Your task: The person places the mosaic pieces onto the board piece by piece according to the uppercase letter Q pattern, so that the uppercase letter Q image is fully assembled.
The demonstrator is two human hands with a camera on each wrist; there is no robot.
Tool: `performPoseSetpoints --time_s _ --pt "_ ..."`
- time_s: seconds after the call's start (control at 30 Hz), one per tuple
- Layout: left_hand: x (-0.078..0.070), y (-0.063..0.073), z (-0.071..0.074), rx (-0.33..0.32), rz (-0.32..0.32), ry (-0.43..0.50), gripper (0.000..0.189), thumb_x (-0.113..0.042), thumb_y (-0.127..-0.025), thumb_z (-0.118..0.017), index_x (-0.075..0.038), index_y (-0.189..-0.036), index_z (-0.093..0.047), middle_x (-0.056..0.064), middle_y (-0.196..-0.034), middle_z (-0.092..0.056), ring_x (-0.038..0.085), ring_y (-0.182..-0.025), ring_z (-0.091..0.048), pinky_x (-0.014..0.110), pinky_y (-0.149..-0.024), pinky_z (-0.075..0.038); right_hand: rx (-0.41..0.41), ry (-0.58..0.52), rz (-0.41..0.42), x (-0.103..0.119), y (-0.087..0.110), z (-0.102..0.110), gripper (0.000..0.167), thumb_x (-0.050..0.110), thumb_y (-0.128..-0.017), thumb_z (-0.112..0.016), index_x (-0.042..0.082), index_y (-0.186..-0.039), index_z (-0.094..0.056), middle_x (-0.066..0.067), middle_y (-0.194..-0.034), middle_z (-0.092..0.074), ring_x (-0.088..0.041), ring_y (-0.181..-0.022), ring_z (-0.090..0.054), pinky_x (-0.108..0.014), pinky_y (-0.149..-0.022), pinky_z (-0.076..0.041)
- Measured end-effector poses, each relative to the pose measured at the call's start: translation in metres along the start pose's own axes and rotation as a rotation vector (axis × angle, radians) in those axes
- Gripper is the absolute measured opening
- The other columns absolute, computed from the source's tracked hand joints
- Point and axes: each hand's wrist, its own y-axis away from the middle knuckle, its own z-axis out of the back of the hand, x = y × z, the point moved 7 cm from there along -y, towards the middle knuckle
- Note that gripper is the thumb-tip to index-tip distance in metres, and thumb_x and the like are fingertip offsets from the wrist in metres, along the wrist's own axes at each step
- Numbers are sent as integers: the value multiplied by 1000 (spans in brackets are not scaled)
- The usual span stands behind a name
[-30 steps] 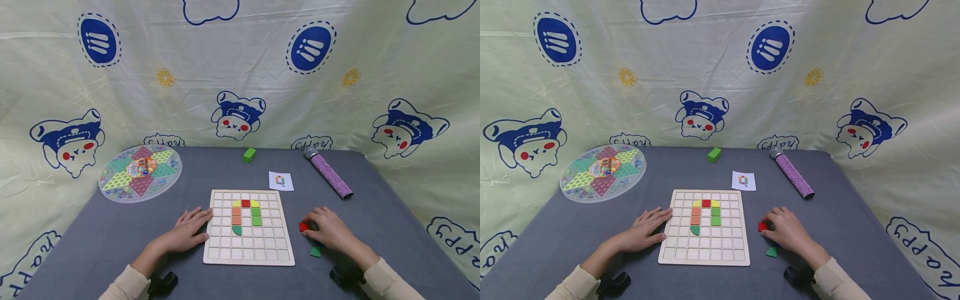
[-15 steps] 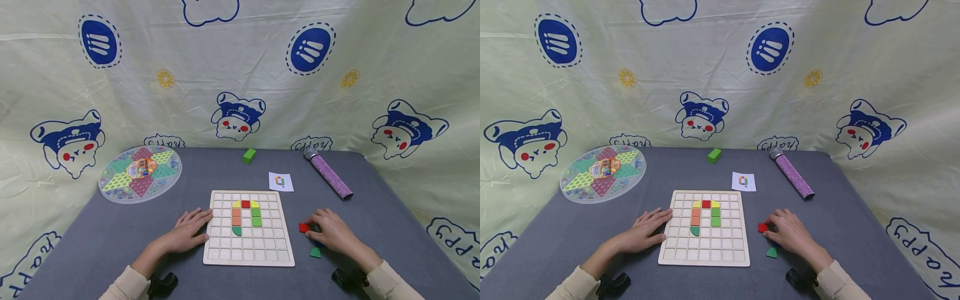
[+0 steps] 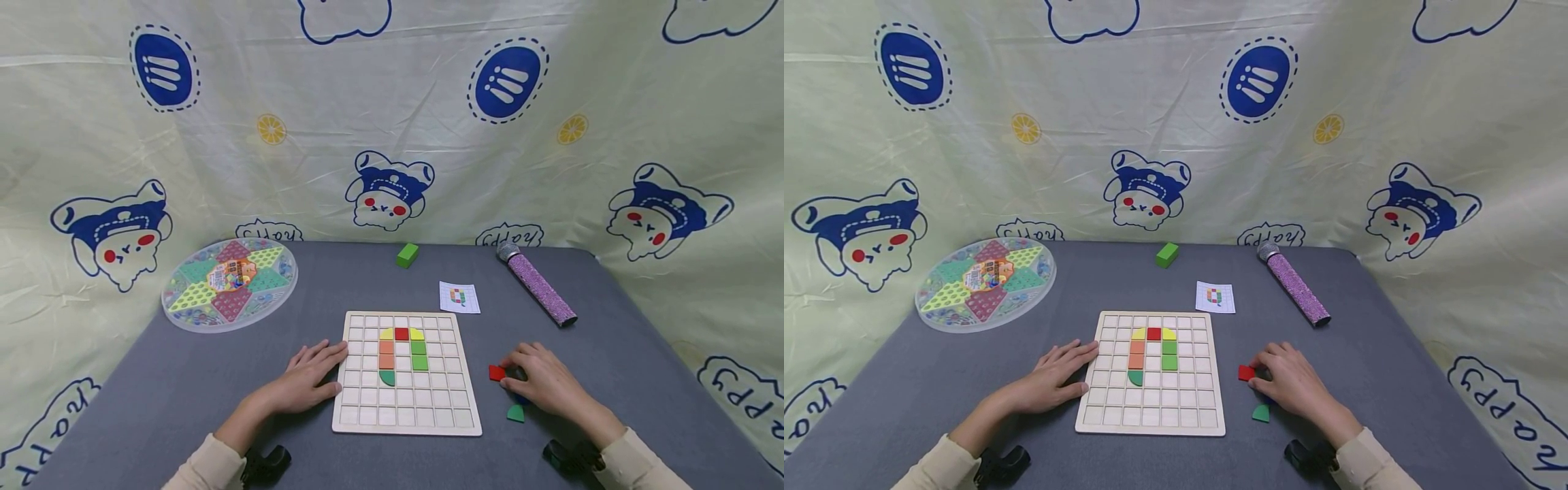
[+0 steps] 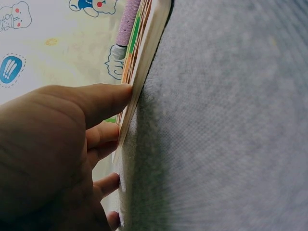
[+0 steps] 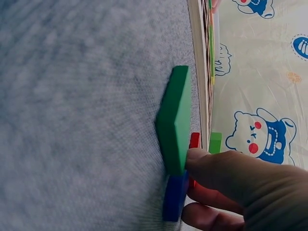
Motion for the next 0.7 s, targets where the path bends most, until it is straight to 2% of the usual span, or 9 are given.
performPoseSetpoints --time_s 0.7 --pt "1 0 -1 20 23 -2 62 -30 -96 -53 -12 -150 -28 6 -157 -26 37 -146 -12 63 -113 -3 0 2 -14 -2 -1 -2 19 27 -76 -77 15 -89 -71 5 -85 -58 -12 -79 -47 -32 -67 -39"
